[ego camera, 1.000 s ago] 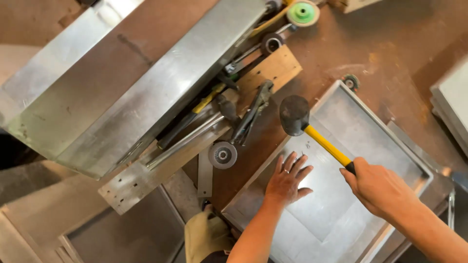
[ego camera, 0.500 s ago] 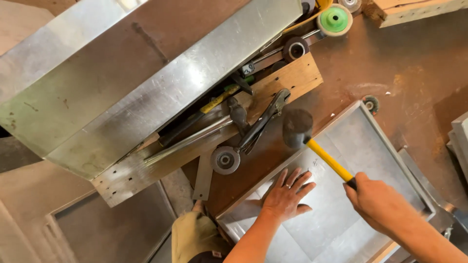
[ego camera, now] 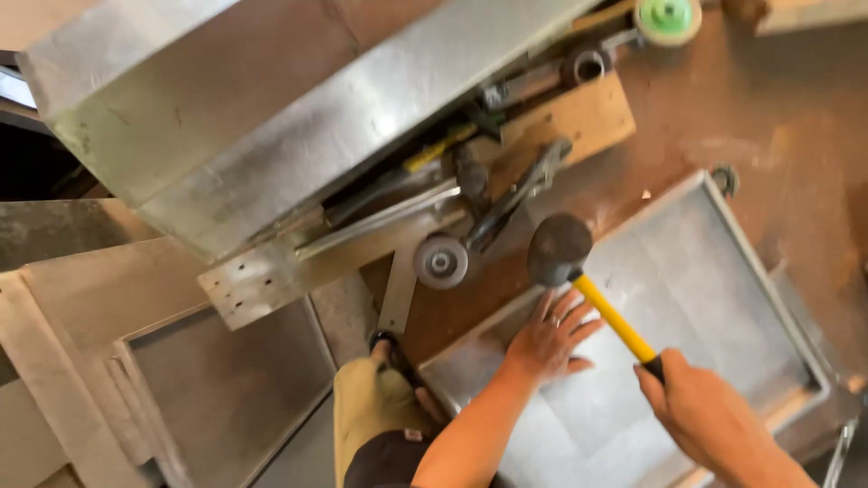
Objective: Hammering metal sheets with a rubber mallet to flatten them or fit them into tray frames.
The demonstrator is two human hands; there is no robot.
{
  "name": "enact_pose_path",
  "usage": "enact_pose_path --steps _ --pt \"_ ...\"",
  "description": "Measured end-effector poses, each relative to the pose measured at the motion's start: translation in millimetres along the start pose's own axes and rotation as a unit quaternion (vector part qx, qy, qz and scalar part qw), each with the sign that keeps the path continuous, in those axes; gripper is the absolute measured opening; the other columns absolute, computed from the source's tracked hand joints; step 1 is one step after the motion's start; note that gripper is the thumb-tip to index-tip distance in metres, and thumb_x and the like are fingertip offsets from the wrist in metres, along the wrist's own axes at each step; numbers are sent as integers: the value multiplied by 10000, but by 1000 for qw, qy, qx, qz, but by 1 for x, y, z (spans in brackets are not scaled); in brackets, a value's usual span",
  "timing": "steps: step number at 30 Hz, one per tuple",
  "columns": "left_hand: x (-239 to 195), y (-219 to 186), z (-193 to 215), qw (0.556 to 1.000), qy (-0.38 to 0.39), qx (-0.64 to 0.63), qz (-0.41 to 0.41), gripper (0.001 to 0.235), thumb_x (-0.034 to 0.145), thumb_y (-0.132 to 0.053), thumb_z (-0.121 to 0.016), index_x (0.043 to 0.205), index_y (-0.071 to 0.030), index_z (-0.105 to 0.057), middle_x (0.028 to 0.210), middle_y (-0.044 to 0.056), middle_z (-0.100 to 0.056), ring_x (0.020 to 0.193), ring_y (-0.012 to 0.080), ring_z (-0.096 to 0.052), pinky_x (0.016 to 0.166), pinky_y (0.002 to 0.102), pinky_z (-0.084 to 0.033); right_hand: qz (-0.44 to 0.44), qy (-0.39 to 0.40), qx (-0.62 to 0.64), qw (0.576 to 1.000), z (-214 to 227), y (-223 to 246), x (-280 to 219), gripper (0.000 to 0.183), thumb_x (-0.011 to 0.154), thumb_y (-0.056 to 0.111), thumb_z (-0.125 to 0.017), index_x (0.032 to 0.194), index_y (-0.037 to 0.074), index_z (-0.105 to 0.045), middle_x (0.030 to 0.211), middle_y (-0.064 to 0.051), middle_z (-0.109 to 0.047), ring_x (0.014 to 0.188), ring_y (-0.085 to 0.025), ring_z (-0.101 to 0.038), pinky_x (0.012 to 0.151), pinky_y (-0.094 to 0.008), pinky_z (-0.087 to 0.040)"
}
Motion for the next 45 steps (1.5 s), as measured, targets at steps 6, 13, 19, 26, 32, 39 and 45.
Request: enact_pose_path --steps 6,13,19,26,32,39,45 --pt "-33 2 10 998 36 52 21 818 906 -659 -566 1600 -297 -329 1703 14 -188 1577 284 -133 1267 553 -79 -31 3 39 999 5 18 -30 380 927 468 -621 983 101 -540 675 -221 -723 733 -449 -700 695 -550 -531" --pt "-77 -5 -10 995 34 85 44 800 912 -665 -517 1601 -325 -292 1715 -19 -145 1574 258 -104 1261 541 -26 -17 16 44 999 51 78 -67 382 946 479 -615 1006 108 -542 673 -200 -710 718 -430 -688 689 -532 -524" --pt "-64 -24 -39 990 72 116 -27 749 1045 -626 -571 1593 -150 -384 1638 112 -268 1529 326 -190 1245 633 -84 70 15 17 997 11 72 -53 325 940 418 -555 989 99 -514 640 -170 -680 675 -406 -663 643 -518 -510" --pt "-35 -43 23 993 37 105 -37 943 750 -723 -615 1536 -241 -415 1649 88 -297 1547 347 -199 1220 631 -92 66 7 4 998 11 87 -55 362 948 427 -576 975 74 -505 622 -181 -655 659 -415 -645 638 -520 -494" --pt "-68 -34 -17 997 62 39 11 995 817 -757 -613 1608 -217 -345 1647 88 -314 1559 351 -201 1248 642 -61 75 -31 79 994 7 86 -58 346 925 417 -642 1017 97 -547 662 -202 -697 700 -441 -668 624 -534 -505" --pt "-87 2 23 996 38 59 57 951 841 -727 -620 1604 -243 -323 1708 49 -194 1573 320 -156 1272 577 -56 110 0 -34 993 -11 91 -47 359 958 429 -580 986 78 -510 705 -182 -697 736 -421 -668 673 -533 -511" --pt "-90 2 34 995 15 73 60 930 850 -718 -596 1606 -250 -326 1716 52 -183 1581 310 -134 1257 567 -49 112 58 -122 984 57 146 -64 340 960 451 -547 1013 119 -497 763 -139 -713 773 -404 -681 706 -523 -537"
Point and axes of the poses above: each hand's wrist, its own x-axis towards the middle knuckle, its own z-axis out of the back of the hand, y = z × x, the point moved 1 cm from there along x, towards the middle knuckle
